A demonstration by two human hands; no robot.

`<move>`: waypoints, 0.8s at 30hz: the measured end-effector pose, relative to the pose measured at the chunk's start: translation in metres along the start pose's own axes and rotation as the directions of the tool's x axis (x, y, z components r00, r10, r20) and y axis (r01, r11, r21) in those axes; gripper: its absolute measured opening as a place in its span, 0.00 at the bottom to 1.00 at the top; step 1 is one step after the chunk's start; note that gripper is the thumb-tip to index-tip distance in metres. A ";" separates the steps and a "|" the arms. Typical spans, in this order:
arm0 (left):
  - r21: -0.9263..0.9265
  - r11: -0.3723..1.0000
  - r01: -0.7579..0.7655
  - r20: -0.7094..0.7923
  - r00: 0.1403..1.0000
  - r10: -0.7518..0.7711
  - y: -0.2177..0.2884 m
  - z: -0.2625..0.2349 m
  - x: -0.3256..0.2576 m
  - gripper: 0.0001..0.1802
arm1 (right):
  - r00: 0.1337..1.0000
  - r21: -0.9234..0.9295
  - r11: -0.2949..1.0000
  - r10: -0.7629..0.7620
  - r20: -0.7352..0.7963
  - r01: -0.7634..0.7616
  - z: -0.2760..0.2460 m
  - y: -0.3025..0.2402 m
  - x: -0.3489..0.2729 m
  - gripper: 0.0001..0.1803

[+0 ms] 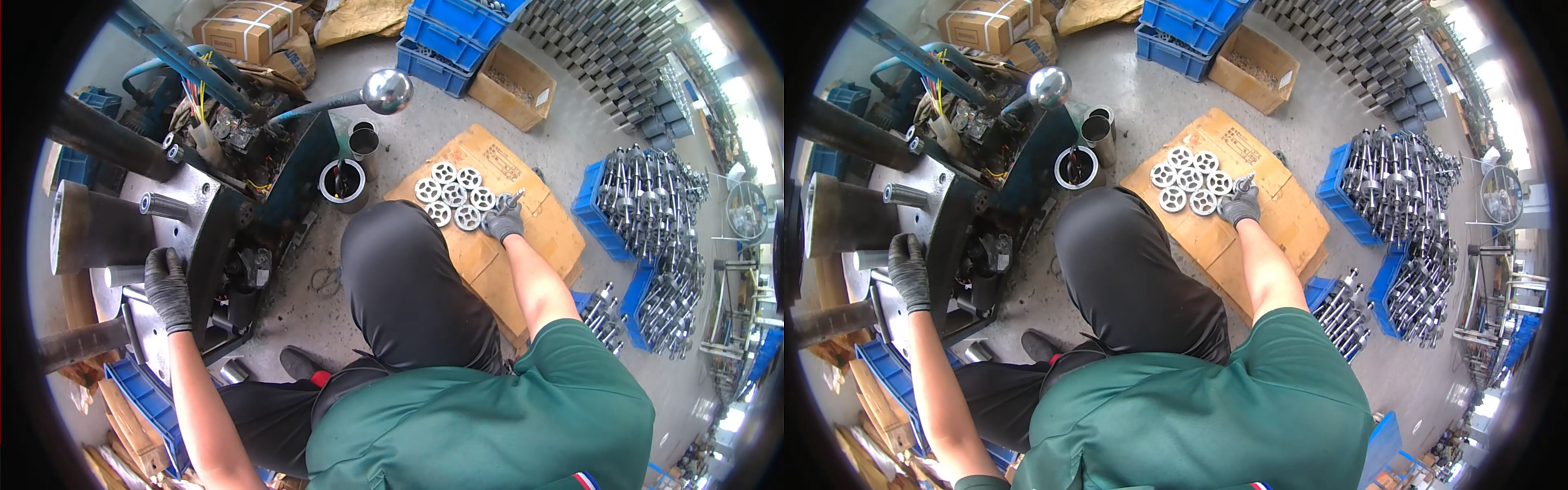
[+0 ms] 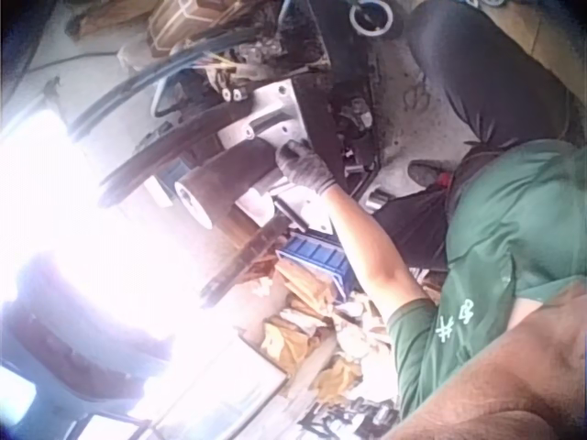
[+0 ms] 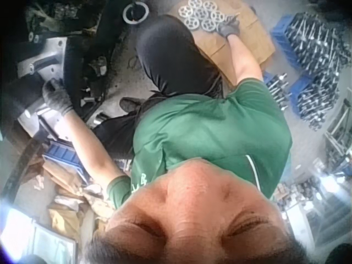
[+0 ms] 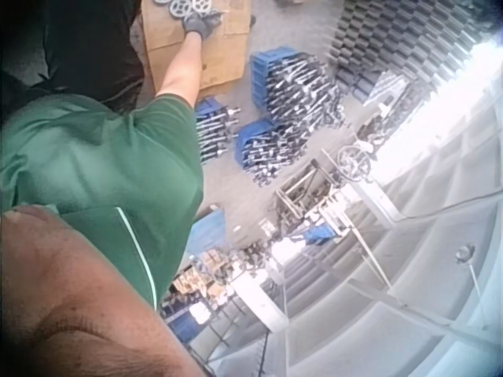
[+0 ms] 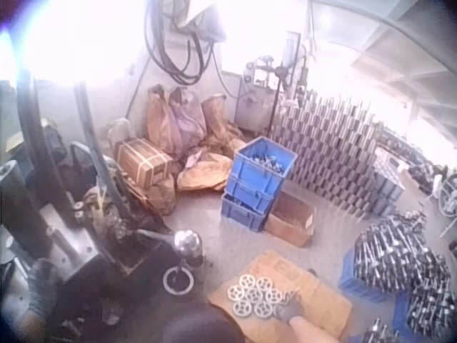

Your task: Operating a vertical press machine to manufacture metal components, involving loading parts and using a lever.

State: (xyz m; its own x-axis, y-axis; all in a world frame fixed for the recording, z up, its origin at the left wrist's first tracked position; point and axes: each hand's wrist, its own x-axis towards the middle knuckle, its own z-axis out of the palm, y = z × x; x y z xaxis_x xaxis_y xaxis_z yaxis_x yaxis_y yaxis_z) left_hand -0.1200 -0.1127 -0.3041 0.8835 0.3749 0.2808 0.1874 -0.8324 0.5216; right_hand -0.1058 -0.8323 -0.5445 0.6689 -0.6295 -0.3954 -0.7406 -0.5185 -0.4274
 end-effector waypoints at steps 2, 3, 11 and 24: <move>0.001 1.000 0.017 -0.005 1.000 -0.017 -0.001 0.001 0.000 0.13 | 0.999 -0.021 0.999 0.033 0.003 -0.033 0.000 0.001 0.002 0.52; 0.002 1.000 0.014 -0.016 1.000 -0.014 -0.002 0.001 0.001 0.13 | 1.000 -0.036 0.999 0.003 0.013 -0.002 0.000 0.002 0.003 0.52; -0.001 1.000 -0.014 -0.005 1.000 0.014 -0.010 0.003 0.003 0.14 | 0.995 -0.169 0.980 -0.103 0.019 0.104 0.002 0.002 0.013 0.50; -0.073 0.997 0.015 0.022 1.000 -0.013 -0.018 0.005 0.005 0.14 | 0.998 0.006 0.999 0.039 -0.058 -0.038 0.007 -0.012 0.025 0.40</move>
State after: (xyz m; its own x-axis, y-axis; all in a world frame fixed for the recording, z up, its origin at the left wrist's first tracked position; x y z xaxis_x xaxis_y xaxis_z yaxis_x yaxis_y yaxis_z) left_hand -0.1171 -0.0978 -0.3158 0.8901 0.3769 0.2564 0.1686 -0.7948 0.5829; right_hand -0.0797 -0.8376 -0.5554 0.6349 -0.6817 -0.3635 -0.7653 -0.4905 -0.4168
